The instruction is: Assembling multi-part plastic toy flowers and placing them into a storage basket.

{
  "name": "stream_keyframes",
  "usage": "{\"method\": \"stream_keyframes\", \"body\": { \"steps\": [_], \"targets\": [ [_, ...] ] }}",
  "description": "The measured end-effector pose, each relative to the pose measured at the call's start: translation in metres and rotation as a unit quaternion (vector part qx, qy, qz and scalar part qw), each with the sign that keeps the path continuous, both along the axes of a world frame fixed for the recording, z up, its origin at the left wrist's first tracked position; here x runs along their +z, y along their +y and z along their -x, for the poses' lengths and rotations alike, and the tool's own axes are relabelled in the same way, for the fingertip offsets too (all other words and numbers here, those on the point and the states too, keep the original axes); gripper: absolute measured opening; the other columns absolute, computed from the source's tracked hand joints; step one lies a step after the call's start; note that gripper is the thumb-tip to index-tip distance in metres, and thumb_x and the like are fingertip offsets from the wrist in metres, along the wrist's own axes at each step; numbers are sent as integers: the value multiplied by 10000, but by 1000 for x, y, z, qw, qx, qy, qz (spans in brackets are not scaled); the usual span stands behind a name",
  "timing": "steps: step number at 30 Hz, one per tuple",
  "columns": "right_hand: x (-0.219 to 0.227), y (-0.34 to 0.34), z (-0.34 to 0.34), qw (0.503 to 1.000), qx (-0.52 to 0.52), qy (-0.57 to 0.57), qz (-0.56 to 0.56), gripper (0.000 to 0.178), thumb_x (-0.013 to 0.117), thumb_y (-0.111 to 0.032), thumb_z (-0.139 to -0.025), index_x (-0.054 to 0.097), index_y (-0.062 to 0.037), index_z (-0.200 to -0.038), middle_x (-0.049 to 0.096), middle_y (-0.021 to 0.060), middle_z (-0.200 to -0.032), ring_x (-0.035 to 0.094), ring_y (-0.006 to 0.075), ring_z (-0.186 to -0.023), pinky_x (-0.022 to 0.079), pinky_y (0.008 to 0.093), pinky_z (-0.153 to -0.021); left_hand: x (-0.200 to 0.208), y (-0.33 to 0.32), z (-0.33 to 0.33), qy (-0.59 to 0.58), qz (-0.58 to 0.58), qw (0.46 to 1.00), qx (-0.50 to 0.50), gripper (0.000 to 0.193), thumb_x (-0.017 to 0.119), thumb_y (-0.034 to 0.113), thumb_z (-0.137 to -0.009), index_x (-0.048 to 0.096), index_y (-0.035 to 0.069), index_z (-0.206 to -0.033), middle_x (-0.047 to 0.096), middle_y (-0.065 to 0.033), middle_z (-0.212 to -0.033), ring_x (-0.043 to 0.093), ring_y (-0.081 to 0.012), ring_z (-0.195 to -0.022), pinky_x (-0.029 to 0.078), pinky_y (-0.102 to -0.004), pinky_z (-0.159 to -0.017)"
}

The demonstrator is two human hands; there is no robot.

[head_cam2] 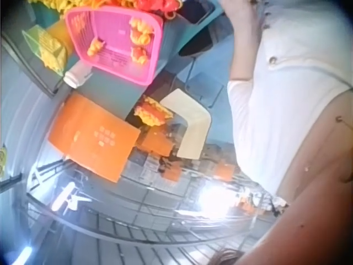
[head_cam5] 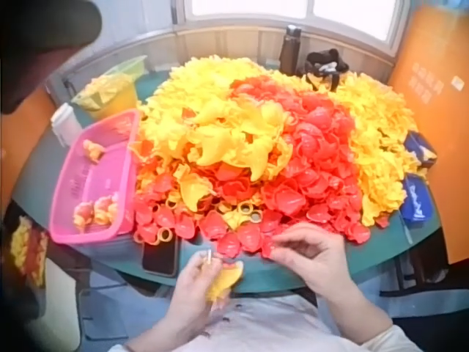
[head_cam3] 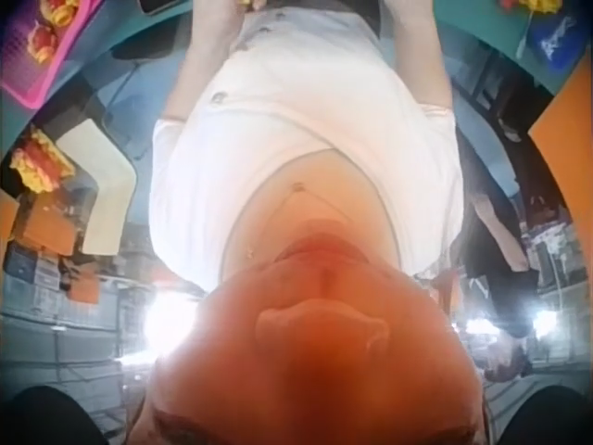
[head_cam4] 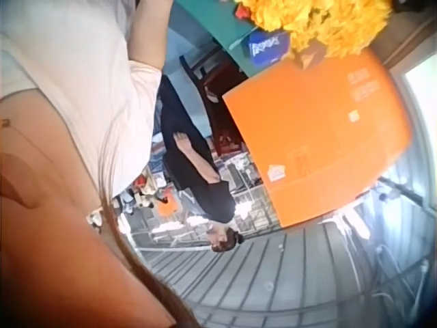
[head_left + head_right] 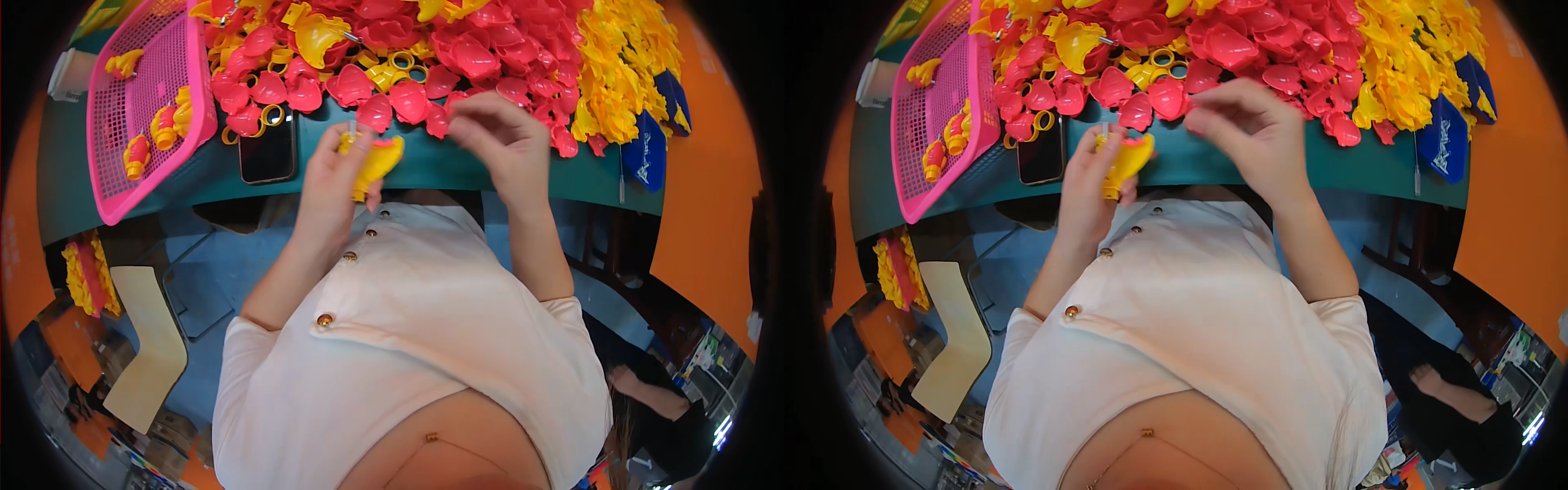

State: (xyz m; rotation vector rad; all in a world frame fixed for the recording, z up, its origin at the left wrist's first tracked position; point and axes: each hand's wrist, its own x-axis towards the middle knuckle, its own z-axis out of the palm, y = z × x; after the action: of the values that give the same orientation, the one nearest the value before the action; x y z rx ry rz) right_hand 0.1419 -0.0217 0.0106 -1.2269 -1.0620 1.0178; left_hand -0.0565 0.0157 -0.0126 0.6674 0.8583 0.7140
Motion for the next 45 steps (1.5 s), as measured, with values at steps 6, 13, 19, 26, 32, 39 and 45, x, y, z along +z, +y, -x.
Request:
{"method": "stream_keyframes", "body": {
  "steps": [6,13,19,26,32,39,45],
  "targets": [
    [0,29,9,840,-14,-523,-142,237,750,-106,-682,667,-71,-902,600,72,-906,551,256,-876,444,353,-745,7,14,25,-241,86,966,32,458,335,403,-984,461,34,-1226,575,-145,-1112,604,-244,-884,497,-379,-796],
    [-31,28,2,878,-17,-460,-131,191,752,-76,-679,646,-20,-827,612,70,-954,563,256,-913,457,341,-768,-8,13,27,-209,97,971,65,488,312,406,-988,444,27,-1267,556,-150,-1160,593,-290,-985,477,-429,-889],
    [-25,23,4,902,7,-416,-118,170,720,-21,-697,651,-16,-852,637,78,-998,606,251,-896,482,326,-772,-7,11,8,-130,29,990,48,415,342,359,-994,465,40,-1228,565,-126,-1110,600,-234,-907,500,-381,-806],
    [-4,35,-18,849,84,-484,-195,252,625,47,-719,660,-53,-948,633,52,-1089,563,225,-930,466,326,-795,-4,13,8,-133,-1,988,76,382,371,354,-990,487,49,-1189,579,-102,-1071,606,-207,-874,510,-349,-764],
    [-9,53,-22,776,212,-561,-194,262,656,16,-702,647,-54,-955,630,29,-1071,520,225,-872,460,327,-777,-6,11,15,-142,31,988,57,361,375,330,-991,489,46,-1183,585,-101,-1073,615,-212,-889,516,-367,-783],
    [-7,62,-16,811,196,-521,-178,182,707,-31,-690,557,-3,-789,575,90,-835,532,268,-820,470,342,-700,-6,13,13,-136,18,989,50,362,386,323,-988,483,42,-1195,582,-111,-1077,612,-222,-896,514,-386,-797],
    [-1,60,-20,822,223,-519,-79,197,709,-24,-690,534,8,-774,549,114,-846,557,285,-789,453,366,-673,6,21,4,-151,25,987,58,414,394,342,-980,458,13,-1223,568,-145,-1102,608,-250,-921,507,-401,-832]
  ]
}}
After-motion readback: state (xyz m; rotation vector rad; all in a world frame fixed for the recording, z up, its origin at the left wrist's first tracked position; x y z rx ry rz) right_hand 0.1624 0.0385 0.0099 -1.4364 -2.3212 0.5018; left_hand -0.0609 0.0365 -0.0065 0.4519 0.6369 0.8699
